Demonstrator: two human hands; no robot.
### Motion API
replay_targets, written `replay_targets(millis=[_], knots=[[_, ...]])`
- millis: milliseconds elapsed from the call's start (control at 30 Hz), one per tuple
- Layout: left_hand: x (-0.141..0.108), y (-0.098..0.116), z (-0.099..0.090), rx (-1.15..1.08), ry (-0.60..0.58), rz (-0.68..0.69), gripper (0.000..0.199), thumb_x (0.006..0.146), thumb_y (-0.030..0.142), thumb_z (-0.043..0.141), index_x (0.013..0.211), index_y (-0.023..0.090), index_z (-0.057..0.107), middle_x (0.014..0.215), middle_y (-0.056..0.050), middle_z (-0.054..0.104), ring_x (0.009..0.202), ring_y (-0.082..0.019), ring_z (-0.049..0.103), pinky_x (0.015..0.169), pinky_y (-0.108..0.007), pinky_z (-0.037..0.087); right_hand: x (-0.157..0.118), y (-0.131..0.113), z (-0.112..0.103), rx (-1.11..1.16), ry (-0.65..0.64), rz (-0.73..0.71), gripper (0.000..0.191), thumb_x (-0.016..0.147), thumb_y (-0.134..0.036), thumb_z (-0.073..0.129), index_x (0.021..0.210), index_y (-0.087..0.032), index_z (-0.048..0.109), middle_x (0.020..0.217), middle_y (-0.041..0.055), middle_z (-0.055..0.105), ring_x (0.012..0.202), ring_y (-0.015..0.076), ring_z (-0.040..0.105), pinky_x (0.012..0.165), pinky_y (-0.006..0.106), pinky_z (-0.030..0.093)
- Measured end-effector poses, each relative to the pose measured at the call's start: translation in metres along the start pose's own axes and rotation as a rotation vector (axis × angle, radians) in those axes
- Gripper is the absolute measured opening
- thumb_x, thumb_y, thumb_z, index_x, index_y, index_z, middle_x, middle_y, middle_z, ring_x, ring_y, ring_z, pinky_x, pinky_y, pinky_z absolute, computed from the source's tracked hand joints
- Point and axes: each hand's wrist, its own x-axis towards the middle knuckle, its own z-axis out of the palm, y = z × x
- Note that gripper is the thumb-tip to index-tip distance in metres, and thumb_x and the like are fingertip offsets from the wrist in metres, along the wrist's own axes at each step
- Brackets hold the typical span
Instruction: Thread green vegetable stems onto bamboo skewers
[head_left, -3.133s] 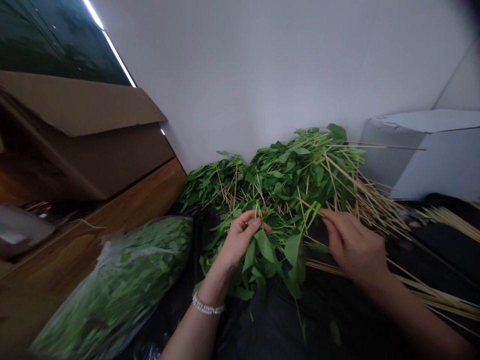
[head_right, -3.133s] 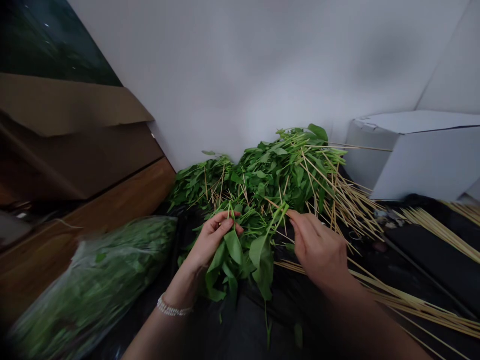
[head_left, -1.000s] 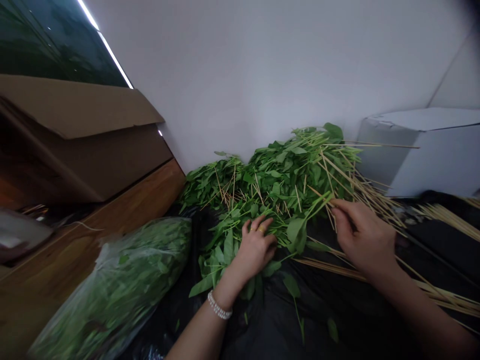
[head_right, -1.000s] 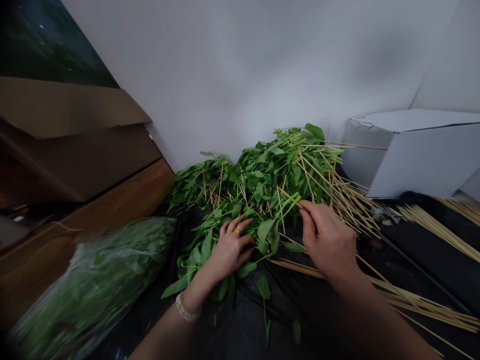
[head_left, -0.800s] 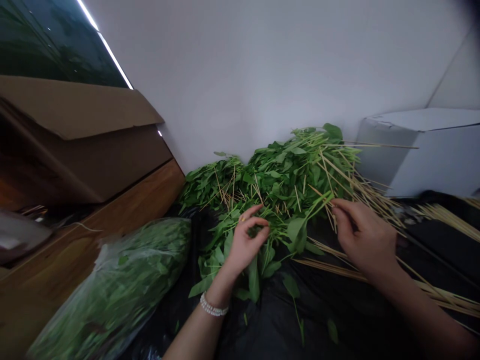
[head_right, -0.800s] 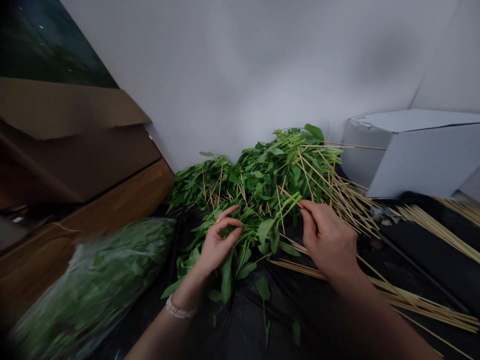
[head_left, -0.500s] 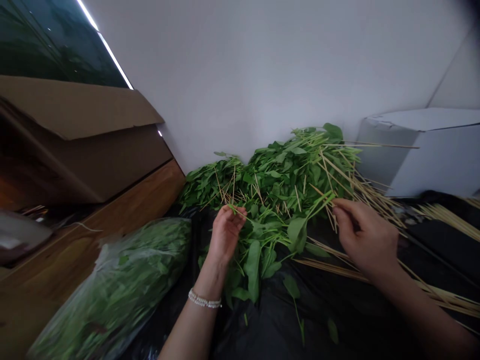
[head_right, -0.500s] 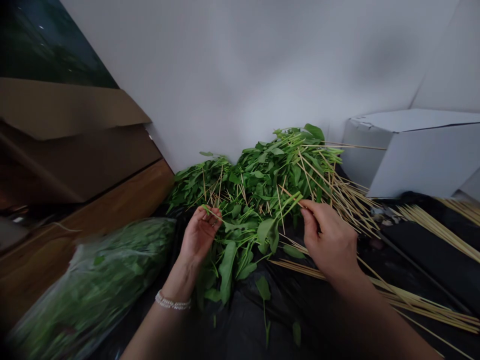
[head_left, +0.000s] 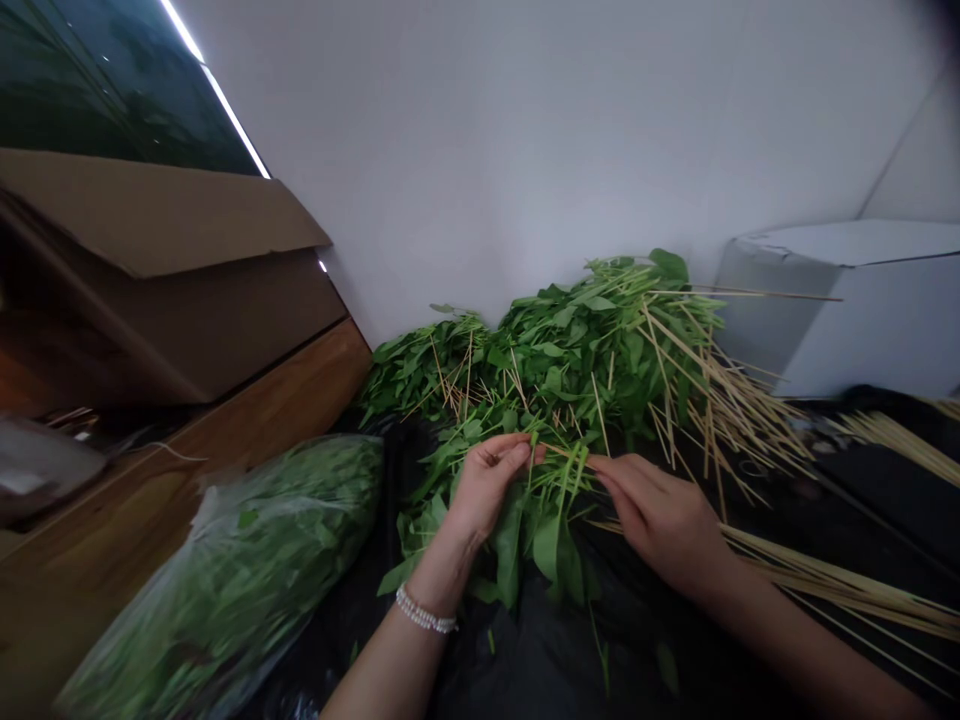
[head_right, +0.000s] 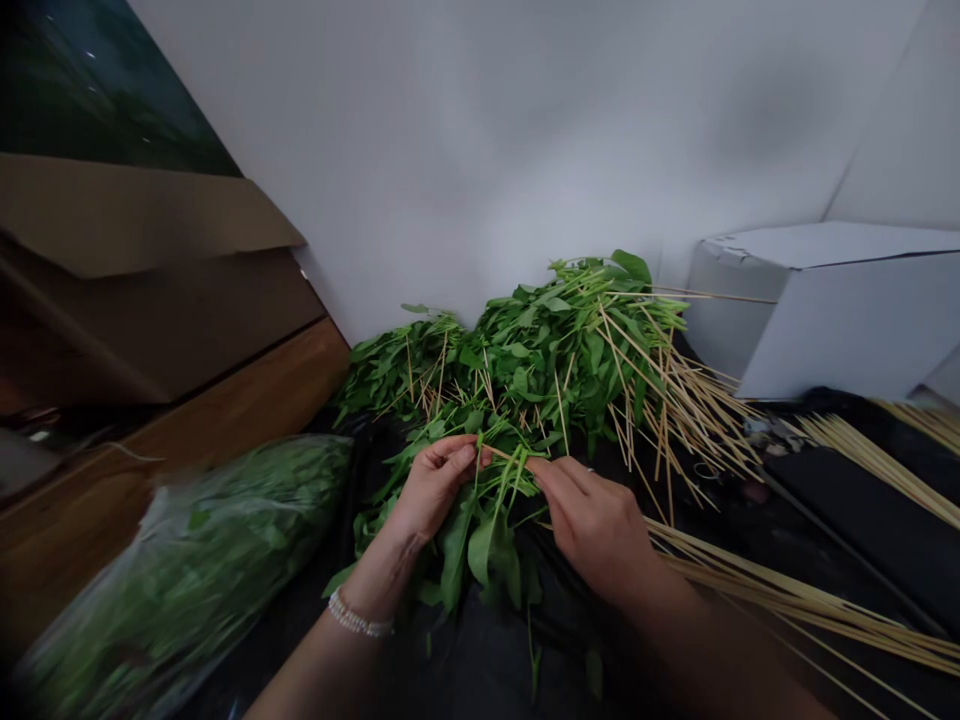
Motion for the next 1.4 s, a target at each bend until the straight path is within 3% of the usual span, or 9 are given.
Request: replay_targets(millis=[733,1000,1400], knots=[[-0.0047,-0.0042,0.0066,0.074,-0.045,0.014,0.021,0.067,0.025,0.083,0.083,0.015,0.076,0.076,-0.005,0.076,0.073,-0.014,0.069,0.078,-0.025,0.053,-0.0034,-0.0062,0.0047,-0.048,-0.024,-0.011,0.029,0.093,-0.008,0.046,0.118,-0.014,0.059,0.09,0.0053,0.067,0.081,0.0148,0.065,0.079,0.027,0.05],[-0.0019,-0.0037,0.0036,-0.102,0.021,-0.034,0.025,0.062,0.023,0.086,0.084,0.017,0.077,0.078,-0.004,0.077,0.074,-0.012,0.07,0.077,-0.021,0.053,-0.0022,-0.0055,0.0021,-0.066,-0.011,0.008,0.028,0.092,-0.008,0.047,0.115,-0.013,0.061,0.089,0.006,0.068,0.083,0.015,0.066,0.081,0.027,0.05],[-0.0032,-0.0006,0.007,-0.124,0.042,-0.055,0.027,0.058,0.023,0.088,0.08,0.016,0.076,0.077,-0.004,0.076,0.072,-0.013,0.069,0.077,-0.024,0.052,-0.0044,-0.0066,0.0041,-0.086,-0.038,0.027,0.031,0.093,-0.01,0.042,0.116,-0.014,0.062,0.088,0.0058,0.069,0.082,0.0148,0.067,0.079,0.029,0.052]])
